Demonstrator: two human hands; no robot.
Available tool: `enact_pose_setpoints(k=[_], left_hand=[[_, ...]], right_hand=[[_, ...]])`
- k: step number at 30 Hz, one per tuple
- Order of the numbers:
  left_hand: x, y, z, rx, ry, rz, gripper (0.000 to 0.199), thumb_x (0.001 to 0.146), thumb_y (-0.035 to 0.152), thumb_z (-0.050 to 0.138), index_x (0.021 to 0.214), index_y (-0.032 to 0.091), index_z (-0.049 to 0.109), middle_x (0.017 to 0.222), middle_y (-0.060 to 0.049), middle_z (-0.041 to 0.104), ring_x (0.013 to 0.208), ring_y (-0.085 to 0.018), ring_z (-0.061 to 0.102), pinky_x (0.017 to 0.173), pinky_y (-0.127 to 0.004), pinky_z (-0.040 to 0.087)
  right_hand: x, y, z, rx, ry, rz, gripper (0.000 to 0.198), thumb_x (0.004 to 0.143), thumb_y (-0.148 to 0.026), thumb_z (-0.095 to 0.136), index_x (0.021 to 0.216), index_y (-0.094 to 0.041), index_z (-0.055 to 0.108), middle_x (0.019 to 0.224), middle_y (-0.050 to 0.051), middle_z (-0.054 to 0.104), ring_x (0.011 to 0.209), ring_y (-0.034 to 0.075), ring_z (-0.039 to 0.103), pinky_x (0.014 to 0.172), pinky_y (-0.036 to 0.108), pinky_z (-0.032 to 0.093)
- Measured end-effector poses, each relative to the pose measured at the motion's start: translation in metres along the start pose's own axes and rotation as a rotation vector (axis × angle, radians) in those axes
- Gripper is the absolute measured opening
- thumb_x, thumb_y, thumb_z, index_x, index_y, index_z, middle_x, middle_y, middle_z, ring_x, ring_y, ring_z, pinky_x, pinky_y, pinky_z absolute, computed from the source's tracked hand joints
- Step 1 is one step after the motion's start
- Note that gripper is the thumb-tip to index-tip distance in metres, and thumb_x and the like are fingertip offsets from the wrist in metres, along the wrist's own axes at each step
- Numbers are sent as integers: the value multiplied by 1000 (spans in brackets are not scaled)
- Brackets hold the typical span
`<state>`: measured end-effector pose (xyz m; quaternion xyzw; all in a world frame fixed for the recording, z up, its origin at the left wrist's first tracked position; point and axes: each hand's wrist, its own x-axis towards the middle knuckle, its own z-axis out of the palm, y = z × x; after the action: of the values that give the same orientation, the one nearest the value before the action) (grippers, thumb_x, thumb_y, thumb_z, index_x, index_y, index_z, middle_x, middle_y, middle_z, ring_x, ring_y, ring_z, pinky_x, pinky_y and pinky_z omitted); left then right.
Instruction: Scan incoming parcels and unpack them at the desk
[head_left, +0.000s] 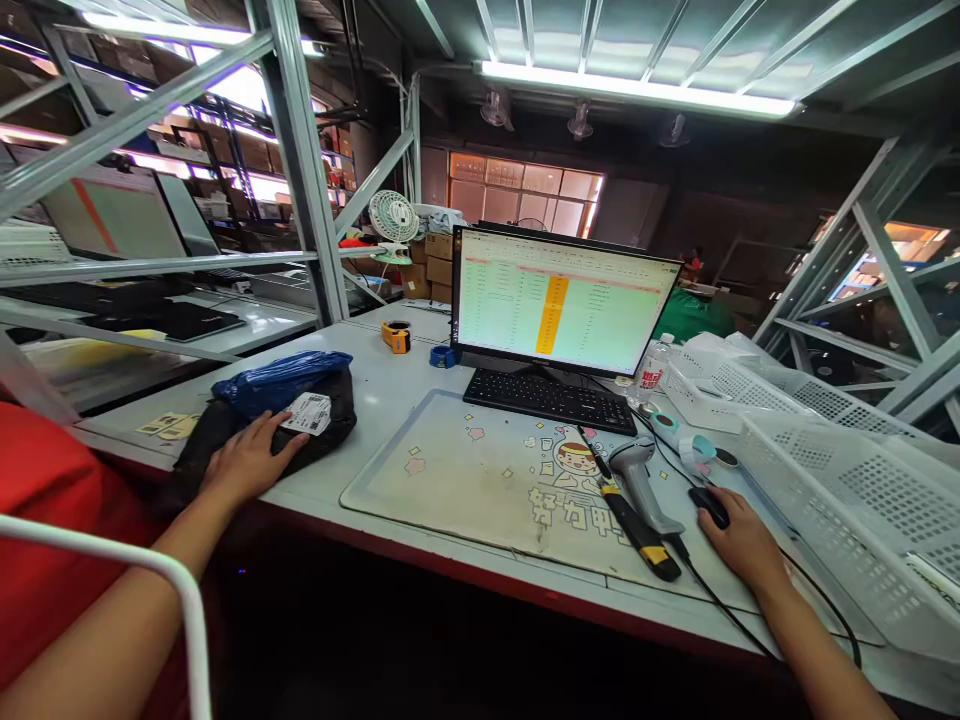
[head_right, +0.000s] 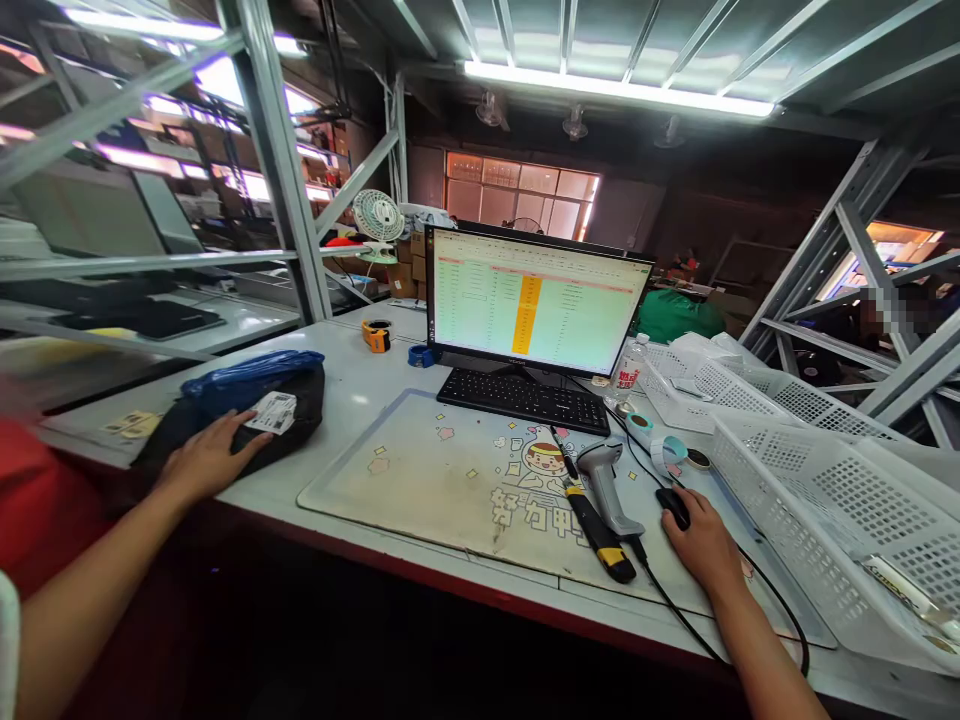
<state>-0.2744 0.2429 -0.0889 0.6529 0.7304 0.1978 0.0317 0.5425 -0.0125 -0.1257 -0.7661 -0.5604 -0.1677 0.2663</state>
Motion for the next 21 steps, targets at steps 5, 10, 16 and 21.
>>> enact_pose_setpoints(k=[5, 10, 16, 21], left_hand=[[-10, 13, -10, -47, 34, -45, 87, 104, 68, 34, 167, 10, 24, 176, -21, 20, 158, -44, 30, 125, -60, 26], [-15, 25, -28, 5, -34, -18, 92, 97, 77, 43, 165, 15, 37, 174, -26, 25, 144, -56, 44, 112, -69, 38], [-34, 59, -29, -22, 99, 112, 64, 107, 47, 29, 143, 3, 59, 144, -23, 64, 128, -39, 61, 110, -49, 45], [-125, 135, 4, -223, 67, 557, 45, 105, 44, 43, 126, 18, 72, 140, -11, 71, 131, -29, 61, 118, -40, 43]], right_hand=[[1, -5, -4, 22, -1, 2, 54, 91, -52, 46, 126, -16, 65, 129, 18, 69, 119, 34, 68, 109, 49, 51], [4, -12, -7, 38, -11, 27, 54, 90, -51, 45, 124, -15, 65, 129, 19, 70, 119, 35, 68, 109, 48, 51], [1, -14, -10, 45, 8, 33, 58, 90, -53, 47, 130, -14, 65, 132, 19, 69, 122, 35, 67, 111, 48, 50], [12, -23, -26, 20, 142, -48, 61, 96, -57, 47, 131, -11, 65, 128, 21, 70, 122, 37, 65, 110, 50, 49]])
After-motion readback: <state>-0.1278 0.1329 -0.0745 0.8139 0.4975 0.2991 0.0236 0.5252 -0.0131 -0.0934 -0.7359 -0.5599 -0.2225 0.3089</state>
